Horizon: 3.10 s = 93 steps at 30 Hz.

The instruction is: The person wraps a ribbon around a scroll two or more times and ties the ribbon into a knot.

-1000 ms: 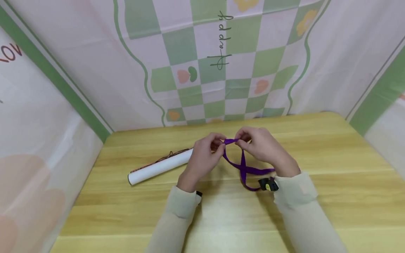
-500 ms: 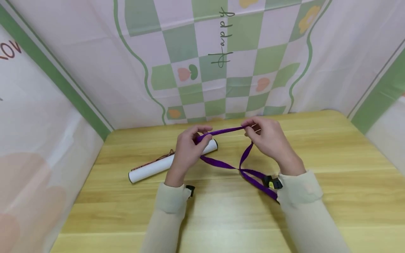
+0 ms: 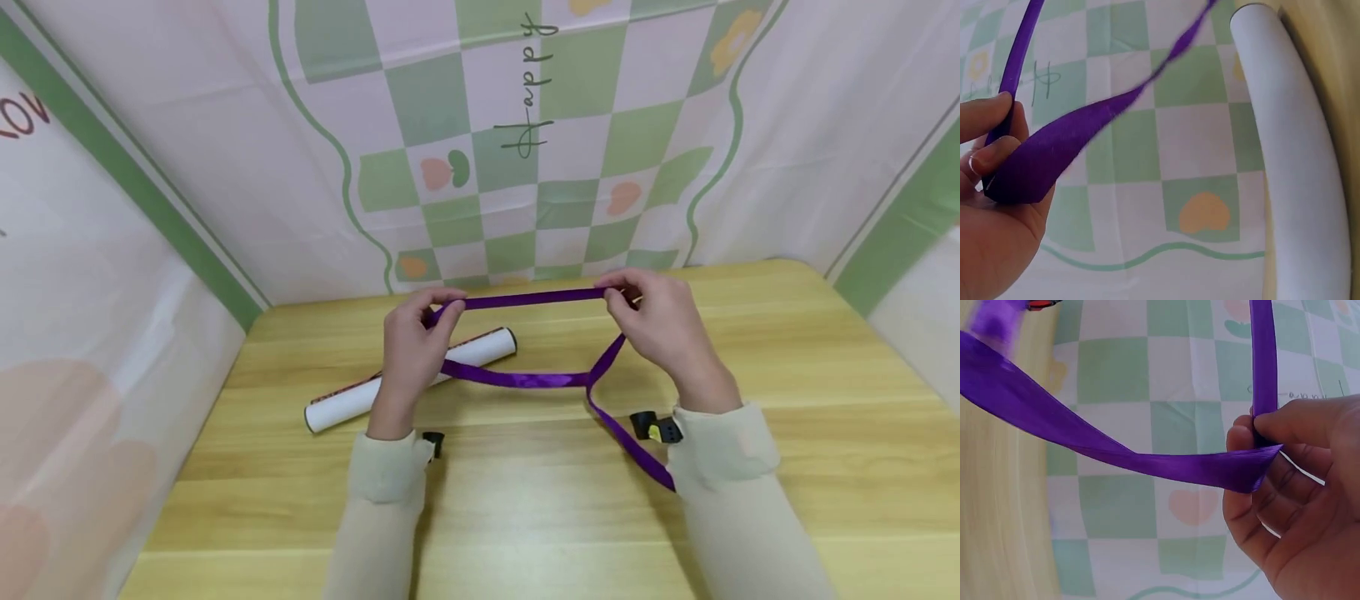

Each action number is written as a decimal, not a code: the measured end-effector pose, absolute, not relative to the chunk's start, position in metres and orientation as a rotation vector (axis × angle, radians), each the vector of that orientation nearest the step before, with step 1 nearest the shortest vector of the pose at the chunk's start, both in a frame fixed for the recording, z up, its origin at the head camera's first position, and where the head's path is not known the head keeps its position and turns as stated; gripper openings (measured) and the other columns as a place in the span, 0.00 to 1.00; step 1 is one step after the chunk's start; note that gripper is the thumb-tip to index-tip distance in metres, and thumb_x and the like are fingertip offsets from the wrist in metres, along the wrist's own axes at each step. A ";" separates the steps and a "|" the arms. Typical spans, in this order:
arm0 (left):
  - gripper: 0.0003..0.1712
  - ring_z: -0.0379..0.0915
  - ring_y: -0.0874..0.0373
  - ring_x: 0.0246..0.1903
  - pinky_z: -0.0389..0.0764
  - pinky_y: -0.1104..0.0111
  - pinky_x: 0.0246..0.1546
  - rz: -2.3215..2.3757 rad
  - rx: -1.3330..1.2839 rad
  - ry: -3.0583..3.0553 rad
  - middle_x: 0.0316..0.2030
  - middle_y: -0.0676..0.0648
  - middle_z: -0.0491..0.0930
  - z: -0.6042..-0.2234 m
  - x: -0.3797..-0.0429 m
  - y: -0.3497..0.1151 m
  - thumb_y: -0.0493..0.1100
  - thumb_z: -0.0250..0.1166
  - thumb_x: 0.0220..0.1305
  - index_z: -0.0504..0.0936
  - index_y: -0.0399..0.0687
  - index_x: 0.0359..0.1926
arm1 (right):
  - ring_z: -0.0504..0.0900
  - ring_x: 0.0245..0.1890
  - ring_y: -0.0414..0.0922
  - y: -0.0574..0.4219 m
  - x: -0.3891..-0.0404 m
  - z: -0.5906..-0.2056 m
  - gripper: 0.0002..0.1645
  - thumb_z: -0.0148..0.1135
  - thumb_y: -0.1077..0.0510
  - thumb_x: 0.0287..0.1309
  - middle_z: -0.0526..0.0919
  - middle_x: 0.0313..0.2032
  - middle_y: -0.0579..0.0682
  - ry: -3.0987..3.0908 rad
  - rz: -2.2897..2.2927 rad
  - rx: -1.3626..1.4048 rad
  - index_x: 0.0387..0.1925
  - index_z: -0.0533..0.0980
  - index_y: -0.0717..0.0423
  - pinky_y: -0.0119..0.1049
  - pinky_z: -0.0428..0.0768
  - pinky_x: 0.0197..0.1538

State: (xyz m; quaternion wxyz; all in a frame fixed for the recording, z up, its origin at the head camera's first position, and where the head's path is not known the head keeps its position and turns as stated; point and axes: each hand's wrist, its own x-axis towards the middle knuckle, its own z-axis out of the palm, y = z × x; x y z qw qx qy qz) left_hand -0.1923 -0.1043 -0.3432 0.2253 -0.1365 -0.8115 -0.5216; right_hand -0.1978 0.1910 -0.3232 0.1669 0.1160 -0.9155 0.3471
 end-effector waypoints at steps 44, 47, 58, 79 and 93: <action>0.12 0.66 0.71 0.23 0.65 0.79 0.25 -1.399 0.222 -1.731 0.32 0.61 0.78 -0.315 -0.180 -0.169 0.39 0.62 0.78 0.85 0.31 0.46 | 0.72 0.25 0.16 0.277 -0.192 -0.309 0.23 0.48 0.55 0.75 0.68 0.20 0.05 -2.371 1.138 -0.432 0.60 0.83 0.56 0.17 0.69 0.25; 0.13 0.69 0.71 0.24 0.66 0.79 0.25 -1.394 0.195 -1.782 0.27 0.65 0.79 -0.316 -0.180 -0.174 0.39 0.62 0.78 0.85 0.29 0.45 | 0.72 0.22 0.20 0.281 -0.192 -0.309 0.17 0.48 0.54 0.76 0.69 0.19 0.06 -2.407 1.130 -0.447 0.53 0.82 0.48 0.21 0.69 0.23; 0.13 0.58 0.71 0.18 0.60 0.77 0.21 -1.167 0.178 -2.109 0.19 0.60 0.69 -0.318 -0.171 -0.193 0.43 0.69 0.72 0.90 0.34 0.40 | 0.75 0.24 0.23 0.303 -0.188 -0.310 0.11 0.50 0.52 0.77 0.74 0.20 0.14 -2.362 1.337 -0.574 0.42 0.78 0.32 0.18 0.75 0.27; 0.12 0.67 0.58 0.21 0.68 0.66 0.24 -0.734 -0.167 -3.121 0.22 0.49 0.75 -0.372 -0.128 -0.208 0.44 0.59 0.79 0.83 0.40 0.42 | 0.82 0.34 0.59 0.336 -0.195 -0.376 0.23 0.51 0.55 0.75 0.86 0.34 0.63 -3.298 0.602 0.107 0.51 0.81 0.72 0.55 0.78 0.41; 0.09 0.81 0.52 0.34 0.83 0.54 0.36 -0.363 -0.221 -3.183 0.38 0.44 0.87 -0.370 -0.116 -0.219 0.43 0.68 0.72 0.86 0.42 0.47 | 0.81 0.34 0.54 0.329 -0.194 -0.379 0.23 0.54 0.51 0.78 0.86 0.39 0.63 -3.347 0.641 0.126 0.54 0.79 0.70 0.46 0.77 0.36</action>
